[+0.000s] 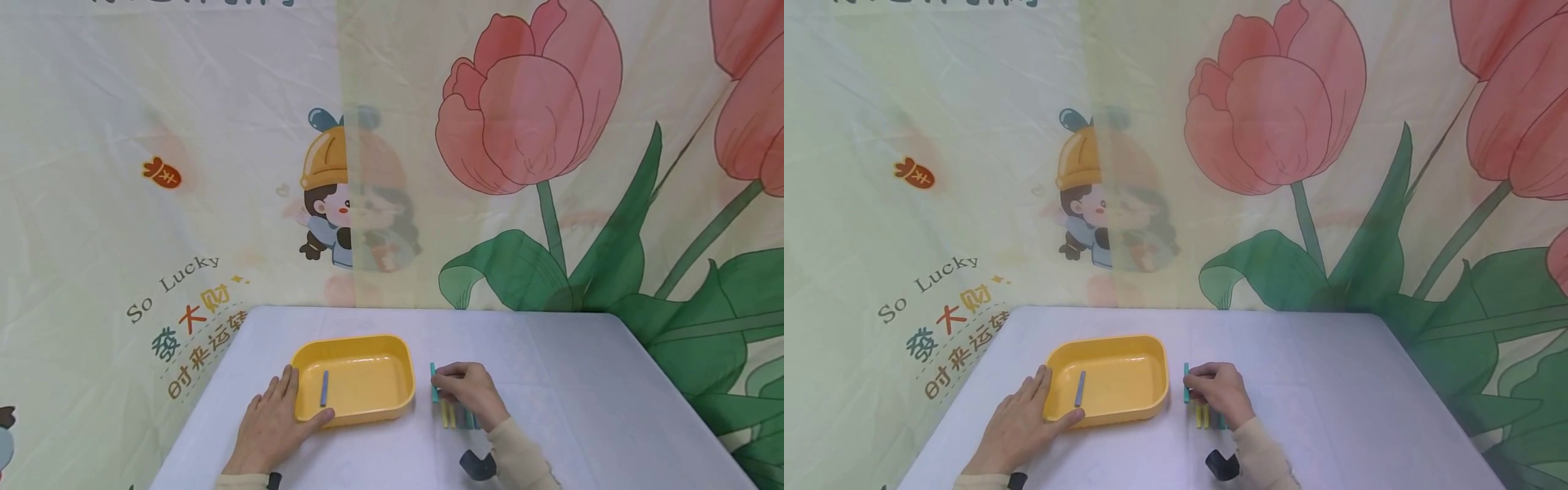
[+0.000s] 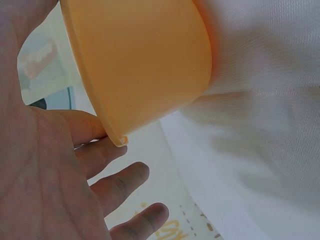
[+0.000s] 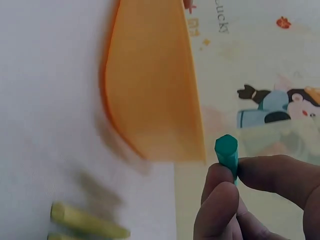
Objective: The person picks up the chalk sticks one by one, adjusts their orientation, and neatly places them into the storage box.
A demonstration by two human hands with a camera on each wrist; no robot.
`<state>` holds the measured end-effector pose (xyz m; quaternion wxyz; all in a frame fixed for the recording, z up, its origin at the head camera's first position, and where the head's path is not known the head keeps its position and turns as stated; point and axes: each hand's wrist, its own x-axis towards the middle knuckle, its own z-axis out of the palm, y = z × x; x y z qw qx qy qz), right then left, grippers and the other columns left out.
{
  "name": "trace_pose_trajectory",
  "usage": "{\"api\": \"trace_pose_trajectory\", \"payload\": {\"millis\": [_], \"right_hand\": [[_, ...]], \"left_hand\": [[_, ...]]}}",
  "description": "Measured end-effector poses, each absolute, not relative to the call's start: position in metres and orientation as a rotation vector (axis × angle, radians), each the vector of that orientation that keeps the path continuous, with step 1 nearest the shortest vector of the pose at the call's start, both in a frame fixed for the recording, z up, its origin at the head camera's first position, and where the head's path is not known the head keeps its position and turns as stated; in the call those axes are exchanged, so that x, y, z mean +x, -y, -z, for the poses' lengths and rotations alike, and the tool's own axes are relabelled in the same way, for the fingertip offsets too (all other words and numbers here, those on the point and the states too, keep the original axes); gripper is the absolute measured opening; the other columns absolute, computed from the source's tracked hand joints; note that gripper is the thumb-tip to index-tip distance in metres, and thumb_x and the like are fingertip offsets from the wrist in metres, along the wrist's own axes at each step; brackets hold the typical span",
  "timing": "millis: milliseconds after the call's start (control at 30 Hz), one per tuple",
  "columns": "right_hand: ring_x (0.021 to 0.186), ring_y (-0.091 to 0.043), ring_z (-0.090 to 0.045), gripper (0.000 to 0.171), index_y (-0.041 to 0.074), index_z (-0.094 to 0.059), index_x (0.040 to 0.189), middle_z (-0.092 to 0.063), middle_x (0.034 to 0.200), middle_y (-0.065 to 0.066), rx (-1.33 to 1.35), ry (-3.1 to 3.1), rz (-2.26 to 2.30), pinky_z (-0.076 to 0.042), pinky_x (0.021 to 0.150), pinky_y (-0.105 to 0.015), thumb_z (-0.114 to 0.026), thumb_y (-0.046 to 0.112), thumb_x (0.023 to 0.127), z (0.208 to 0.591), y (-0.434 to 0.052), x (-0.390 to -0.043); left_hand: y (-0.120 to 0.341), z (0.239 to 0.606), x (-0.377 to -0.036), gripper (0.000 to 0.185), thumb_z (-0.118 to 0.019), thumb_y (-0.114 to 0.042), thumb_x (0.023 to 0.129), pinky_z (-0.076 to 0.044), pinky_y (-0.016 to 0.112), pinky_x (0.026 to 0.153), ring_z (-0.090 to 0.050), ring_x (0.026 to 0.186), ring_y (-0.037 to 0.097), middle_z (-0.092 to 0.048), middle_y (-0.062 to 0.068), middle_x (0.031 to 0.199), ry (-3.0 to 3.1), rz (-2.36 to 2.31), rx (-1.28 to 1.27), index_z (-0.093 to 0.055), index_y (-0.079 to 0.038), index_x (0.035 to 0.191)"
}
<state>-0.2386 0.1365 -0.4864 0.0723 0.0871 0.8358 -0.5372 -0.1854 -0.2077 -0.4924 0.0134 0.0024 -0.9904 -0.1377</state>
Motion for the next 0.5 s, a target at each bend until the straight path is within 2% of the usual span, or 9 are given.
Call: {"api": "trace_pose_trajectory", "payload": {"millis": [200, 500], "right_hand": [[0.073, -0.018, -0.070, 0.038, -0.003, -0.071, 0.112, -0.072, 0.091, -0.009, 0.133, -2.392, 1.723, -0.062, 0.069, -0.032, -0.078, 0.025, 0.088, 0.473, -0.111, -0.237], [0.071, -0.018, -0.071, 0.037, -0.004, -0.070, 0.111, -0.073, 0.093, -0.013, 0.005, -2.138, 1.966, -0.062, 0.070, -0.030, -0.081, 0.020, 0.086, 0.456, -0.070, -0.251]], "left_hand": [[0.208, 0.493, -0.185, 0.128, -0.047, -0.091, 0.079, -0.028, 0.070, 0.111, -0.031, 0.143, 0.052, -0.029, 0.029, 0.160, 3.082, 0.433, 0.001, -0.027, 0.010, 0.155], [0.210, 0.497, -0.187, 0.128, -0.047, -0.091, 0.078, -0.027, 0.070, 0.112, -0.030, 0.144, 0.051, -0.028, 0.028, 0.160, 3.091, 0.435, 0.014, -0.026, 0.009, 0.155]]}}
